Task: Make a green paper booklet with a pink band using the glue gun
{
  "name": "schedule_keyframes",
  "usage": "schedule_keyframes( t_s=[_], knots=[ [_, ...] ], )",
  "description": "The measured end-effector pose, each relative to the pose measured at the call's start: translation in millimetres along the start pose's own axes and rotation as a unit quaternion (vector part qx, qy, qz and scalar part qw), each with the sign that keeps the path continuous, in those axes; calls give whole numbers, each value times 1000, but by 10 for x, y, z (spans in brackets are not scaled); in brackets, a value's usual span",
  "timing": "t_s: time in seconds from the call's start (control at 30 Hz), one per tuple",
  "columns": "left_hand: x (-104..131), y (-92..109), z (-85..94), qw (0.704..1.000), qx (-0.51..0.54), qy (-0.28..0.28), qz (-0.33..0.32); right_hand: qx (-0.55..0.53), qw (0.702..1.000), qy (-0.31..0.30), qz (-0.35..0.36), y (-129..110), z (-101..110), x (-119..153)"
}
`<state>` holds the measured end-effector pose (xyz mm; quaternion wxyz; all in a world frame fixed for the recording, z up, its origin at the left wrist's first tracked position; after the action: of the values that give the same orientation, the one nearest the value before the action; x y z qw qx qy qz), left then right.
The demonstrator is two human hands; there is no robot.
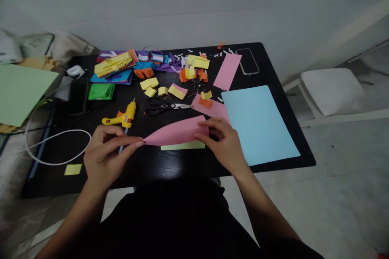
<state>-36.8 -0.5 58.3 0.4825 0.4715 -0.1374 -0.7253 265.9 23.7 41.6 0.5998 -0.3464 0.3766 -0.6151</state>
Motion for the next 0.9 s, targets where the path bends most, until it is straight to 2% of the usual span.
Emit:
schedule_keyframes(
  t_s=[0.07, 0.1, 0.13, 0.2, 0.27, 0.4, 0.53, 0.6, 0.73, 0.8, 0.9],
  knots=[
    [-36, 43, -4, 998, 11, -59, -14, 81, 991, 38, 99, -81, -37, 29],
    [-54, 76, -16, 994, 29, -101, -19, 112, 981, 34, 154, -146, -71, 50],
    [-70, 113, -33, 988, 54, -144, -23, 127, 970, 5, 209, -223, -116, 72],
    [-93, 187, -74, 972, 102, -211, -25, 126, 940, -90, 305, -382, -216, 118],
    [-105, 242, -110, 963, 125, -238, -18, 109, 925, -165, 324, -506, -297, 147],
    [-103, 268, -122, 967, 114, -227, 10, 94, 932, -230, 265, -605, -334, 135],
    [-115, 204, -47, 975, 90, -194, 64, 82, 940, -273, 188, -576, -244, 54],
    [-134, 136, 8, 973, 81, -174, 127, 68, 941, -296, 148, -523, -182, 4],
    [-154, -55, 116, 948, 118, -163, 249, 53, 939, -331, 80, -353, -60, -72],
    [-155, -158, 173, 939, 126, -157, 277, 51, 941, -332, 53, -267, -10, -91],
    [-158, -276, 259, 941, 97, -166, 280, 47, 945, -323, 20, -176, 41, -92]
  ],
)
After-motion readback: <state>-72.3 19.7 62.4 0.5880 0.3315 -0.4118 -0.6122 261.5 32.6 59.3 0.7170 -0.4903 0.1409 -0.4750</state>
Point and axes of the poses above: each hand's wrist, its own x-axis away from the middle knuckle, its own z-axis out of the back of the hand, y = z × x, the point moved 1 cm from there along -x, towards the middle knuckle, and after that the axes turned 5 degrees about x, right-handed, at the moved point
